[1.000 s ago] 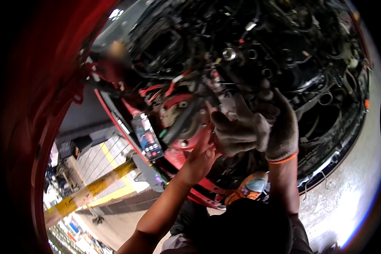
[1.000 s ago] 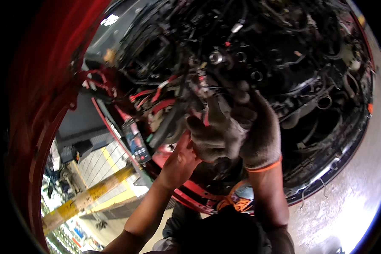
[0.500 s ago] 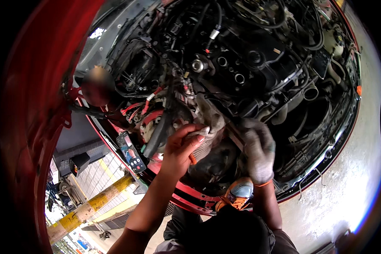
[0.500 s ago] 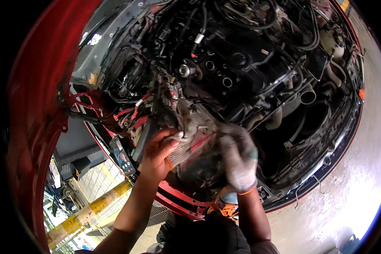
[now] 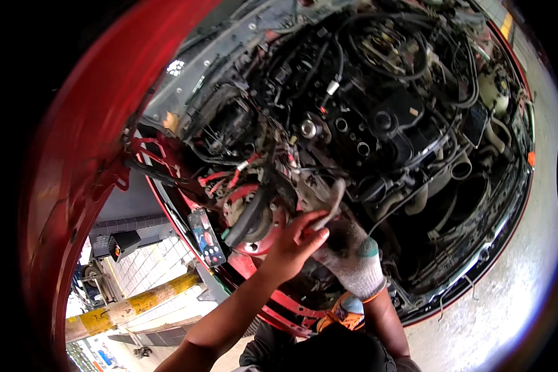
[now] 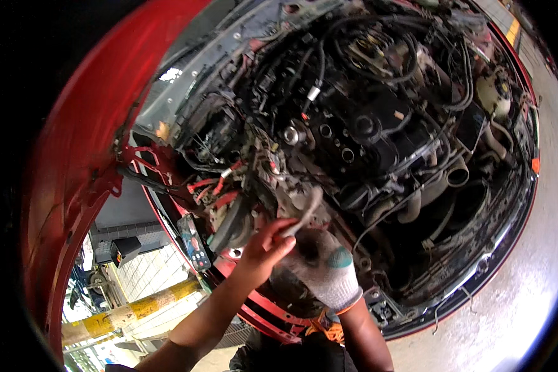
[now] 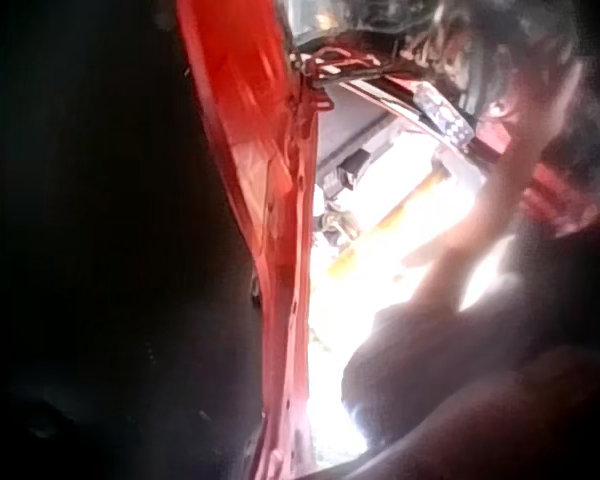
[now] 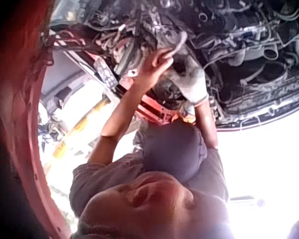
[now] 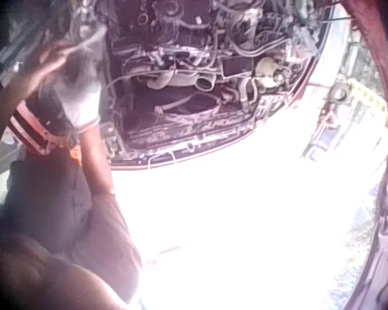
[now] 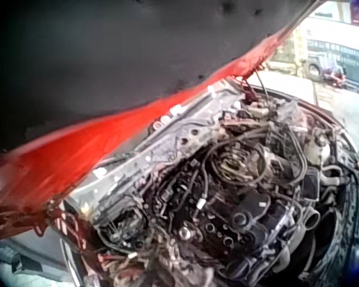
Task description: The person works on a car engine with the hood open, wearing gloves. They manipulate various hoses and connectors within the engine bay, using a screwdriver to loosen a clamp on a hose. The person continues to adjust and route the hoses and wires throughout the engine compartment.
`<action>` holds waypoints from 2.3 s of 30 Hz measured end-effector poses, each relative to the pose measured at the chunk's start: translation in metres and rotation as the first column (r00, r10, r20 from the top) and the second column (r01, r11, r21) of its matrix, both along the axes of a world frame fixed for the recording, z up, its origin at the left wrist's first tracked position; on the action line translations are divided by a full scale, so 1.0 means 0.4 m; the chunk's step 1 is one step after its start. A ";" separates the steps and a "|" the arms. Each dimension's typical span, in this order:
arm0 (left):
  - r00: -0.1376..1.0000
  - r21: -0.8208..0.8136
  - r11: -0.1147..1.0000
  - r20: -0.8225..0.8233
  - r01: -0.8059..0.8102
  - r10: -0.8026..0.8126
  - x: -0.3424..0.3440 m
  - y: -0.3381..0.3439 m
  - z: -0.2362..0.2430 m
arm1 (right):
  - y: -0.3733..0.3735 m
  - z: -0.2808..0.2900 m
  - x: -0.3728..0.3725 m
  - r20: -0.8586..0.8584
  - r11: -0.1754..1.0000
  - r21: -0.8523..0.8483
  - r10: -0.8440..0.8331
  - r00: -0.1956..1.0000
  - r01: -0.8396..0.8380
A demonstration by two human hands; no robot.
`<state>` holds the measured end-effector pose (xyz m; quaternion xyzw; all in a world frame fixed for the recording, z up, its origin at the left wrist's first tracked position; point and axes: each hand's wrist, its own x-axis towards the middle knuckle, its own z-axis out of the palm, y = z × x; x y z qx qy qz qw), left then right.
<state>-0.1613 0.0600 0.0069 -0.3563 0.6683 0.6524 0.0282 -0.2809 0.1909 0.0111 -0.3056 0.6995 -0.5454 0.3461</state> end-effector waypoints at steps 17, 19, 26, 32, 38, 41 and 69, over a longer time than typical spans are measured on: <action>0.945 0.475 0.820 -0.087 0.319 -0.317 0.000 -0.077 -0.031 | -0.017 -0.067 0.064 0.089 0.969 -0.084 -0.225 0.970 0.232; 0.962 0.992 0.105 0.035 -0.066 0.271 0.001 -0.078 -0.008 | 0.008 -0.073 0.088 0.495 0.933 -0.034 -0.295 0.817 0.357; 0.656 0.648 0.550 -0.102 -0.527 0.748 -0.059 0.016 -0.089 | 0.062 -0.074 0.113 0.530 0.966 -0.122 -0.131 0.838 0.229; 0.672 0.675 0.726 -0.477 -0.132 0.566 -0.044 0.044 -0.149 | 0.053 -0.056 0.104 0.331 0.980 -0.190 0.015 0.943 0.051; 0.836 -0.601 0.694 -0.077 0.395 -0.543 -0.079 0.047 -0.055 | 0.117 -0.168 0.122 0.247 0.992 -0.127 0.054 0.968 -0.023; 0.955 -0.184 0.983 -0.285 0.025 -0.078 -0.121 0.028 0.028 | 0.096 -0.098 0.133 0.312 0.982 -0.185 0.096 0.945 -0.039; 0.669 0.932 0.342 -0.328 0.116 0.667 -0.120 0.013 0.020 | 0.048 -0.092 0.064 0.658 0.990 0.049 -0.131 0.741 0.132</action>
